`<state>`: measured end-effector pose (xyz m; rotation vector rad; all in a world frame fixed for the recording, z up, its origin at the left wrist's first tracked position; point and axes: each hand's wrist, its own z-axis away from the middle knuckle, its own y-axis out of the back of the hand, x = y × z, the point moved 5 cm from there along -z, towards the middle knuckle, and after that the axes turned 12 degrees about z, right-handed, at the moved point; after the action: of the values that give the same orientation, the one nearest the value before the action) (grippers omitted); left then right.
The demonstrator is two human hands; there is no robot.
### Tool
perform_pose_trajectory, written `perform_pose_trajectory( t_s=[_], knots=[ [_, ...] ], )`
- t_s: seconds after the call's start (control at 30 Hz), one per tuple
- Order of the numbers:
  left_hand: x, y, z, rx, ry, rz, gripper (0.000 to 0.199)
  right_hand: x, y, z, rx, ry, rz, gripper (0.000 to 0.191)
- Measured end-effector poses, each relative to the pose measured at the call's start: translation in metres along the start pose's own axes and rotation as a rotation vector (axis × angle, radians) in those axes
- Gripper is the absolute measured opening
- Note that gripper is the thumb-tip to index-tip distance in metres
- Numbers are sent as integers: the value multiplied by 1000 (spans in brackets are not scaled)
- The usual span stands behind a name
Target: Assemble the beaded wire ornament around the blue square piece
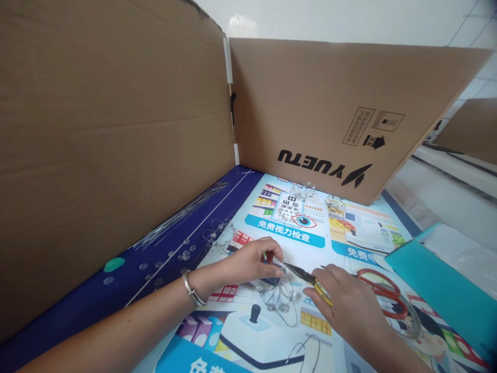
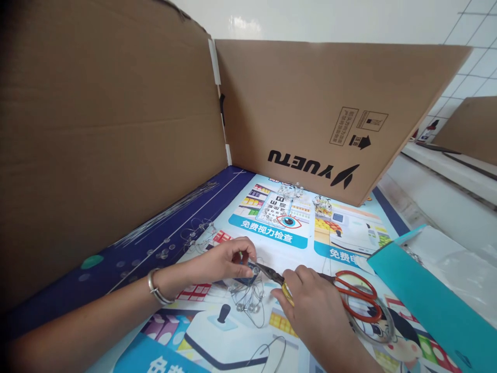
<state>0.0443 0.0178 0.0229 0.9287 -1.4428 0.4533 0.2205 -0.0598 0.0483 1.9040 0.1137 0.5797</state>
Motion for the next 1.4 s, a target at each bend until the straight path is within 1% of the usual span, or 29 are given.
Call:
perform_pose_trajectory(
  t_s=[0.07, 0.13, 0.23, 0.3, 0.43, 0.57, 0.7, 0.9, 1.13, 1.4],
  knots=[
    [5, -1, 0, 15, -31, 2, 17, -3, 1, -1, -23, 15, 8, 24],
    [10, -3, 0, 6, -73, -5, 15, -5, 1, -2, -43, 32, 22, 24],
    [17, -5, 1, -16, -99, -80, 15, -6, 2, -4, -47, 40, 41, 25],
    [21, -5, 3, 7, -99, -175, 13, -5, 3, -4, -53, 31, 42, 25],
    [24, -6, 6, 91, -100, -318, 13, 1, 8, -3, -73, -45, 25, 31],
    [23, -8, 7, 160, -116, -346, 11, -3, 14, 0, -90, -50, -30, 30],
    [21, -9, 8, 196, -105, -350, 9, -7, 14, 2, -116, -83, -16, 26],
    [20, -13, 8, 207, -93, -384, 9, -6, 8, 3, -160, -111, -17, 26],
    [13, -19, 8, 200, -72, -430, 7, -6, 7, 5, -158, -127, -10, 26],
    [11, -24, 11, 190, -48, -476, 5, -9, 9, 6, -158, -140, 19, 22]
  ],
)
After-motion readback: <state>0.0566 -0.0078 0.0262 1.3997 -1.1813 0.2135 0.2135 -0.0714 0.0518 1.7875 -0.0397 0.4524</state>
